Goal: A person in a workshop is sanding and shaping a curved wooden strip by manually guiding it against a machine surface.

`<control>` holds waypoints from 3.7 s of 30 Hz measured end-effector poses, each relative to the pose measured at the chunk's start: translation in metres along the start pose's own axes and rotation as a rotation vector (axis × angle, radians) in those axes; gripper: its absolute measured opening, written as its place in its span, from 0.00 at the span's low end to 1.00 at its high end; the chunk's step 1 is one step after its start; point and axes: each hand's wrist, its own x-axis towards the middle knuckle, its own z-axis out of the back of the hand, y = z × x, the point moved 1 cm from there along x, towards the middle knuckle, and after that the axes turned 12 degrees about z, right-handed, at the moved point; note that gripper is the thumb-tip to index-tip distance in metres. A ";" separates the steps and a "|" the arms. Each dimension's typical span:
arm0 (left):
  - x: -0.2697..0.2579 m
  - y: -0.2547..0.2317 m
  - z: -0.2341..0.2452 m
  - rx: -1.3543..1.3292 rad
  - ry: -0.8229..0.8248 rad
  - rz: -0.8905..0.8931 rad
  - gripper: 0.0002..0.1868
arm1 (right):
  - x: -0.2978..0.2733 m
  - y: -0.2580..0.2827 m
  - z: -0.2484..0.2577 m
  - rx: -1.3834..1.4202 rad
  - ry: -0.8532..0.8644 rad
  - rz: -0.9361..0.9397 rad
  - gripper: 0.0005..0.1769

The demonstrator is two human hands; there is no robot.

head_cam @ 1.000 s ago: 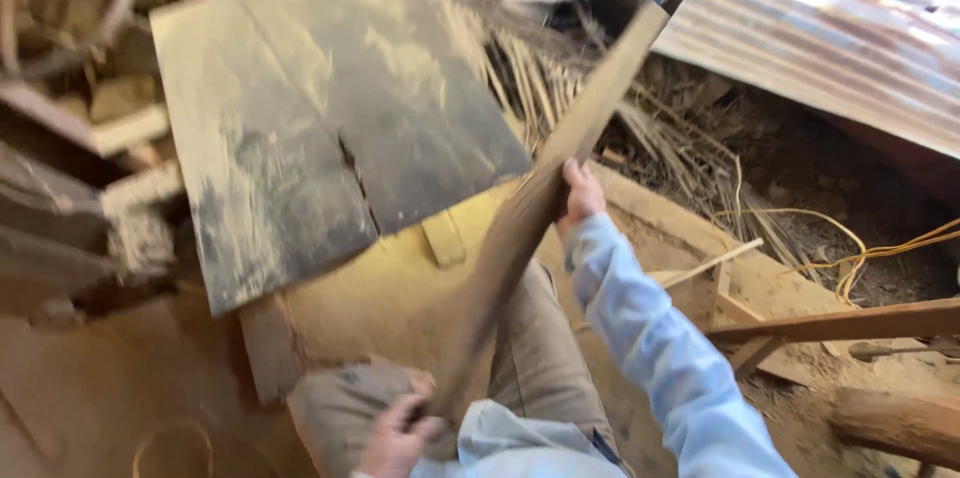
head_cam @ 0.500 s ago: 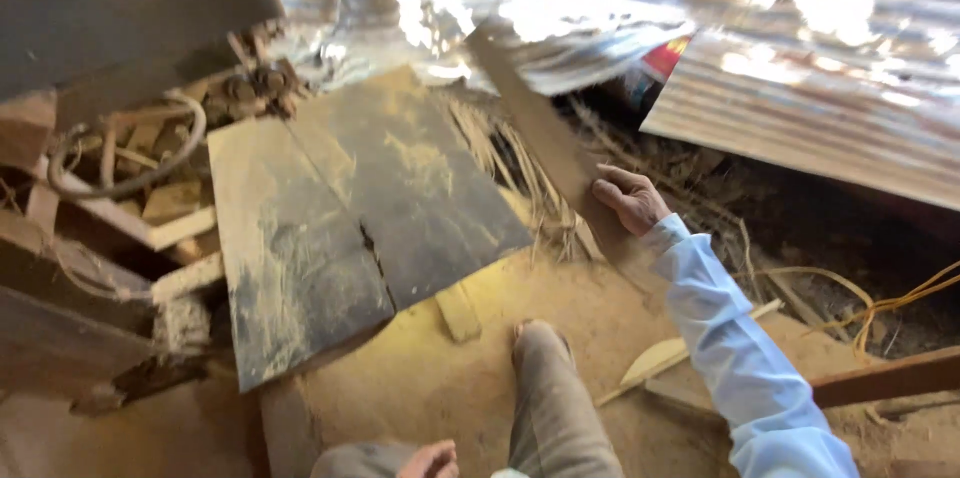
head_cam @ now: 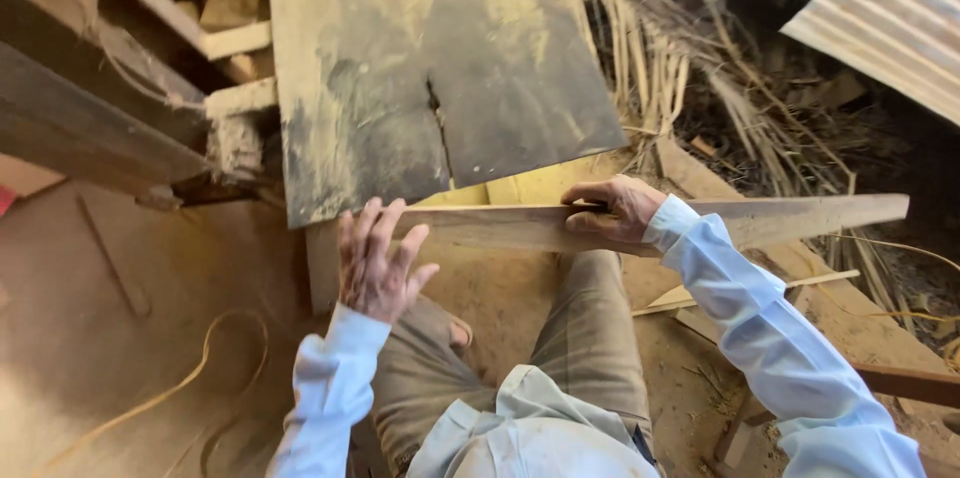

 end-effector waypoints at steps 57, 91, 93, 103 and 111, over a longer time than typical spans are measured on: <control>0.034 0.201 -0.238 -0.044 0.187 0.518 0.23 | 0.205 -0.133 -0.054 -0.760 -0.440 0.156 0.37; 0.057 0.216 -0.260 -0.018 0.290 0.627 0.24 | 0.237 -0.137 -0.040 -0.731 -0.409 0.059 0.35; 0.058 0.219 -0.264 -0.013 0.295 0.629 0.24 | 0.239 -0.139 -0.038 -0.730 -0.402 0.065 0.35; 0.067 0.224 -0.269 -0.024 0.314 0.653 0.24 | 0.251 -0.146 -0.031 -0.725 -0.371 0.062 0.36; 0.075 0.229 -0.275 -0.017 0.339 0.655 0.24 | 0.261 -0.148 -0.027 -0.734 -0.381 0.014 0.35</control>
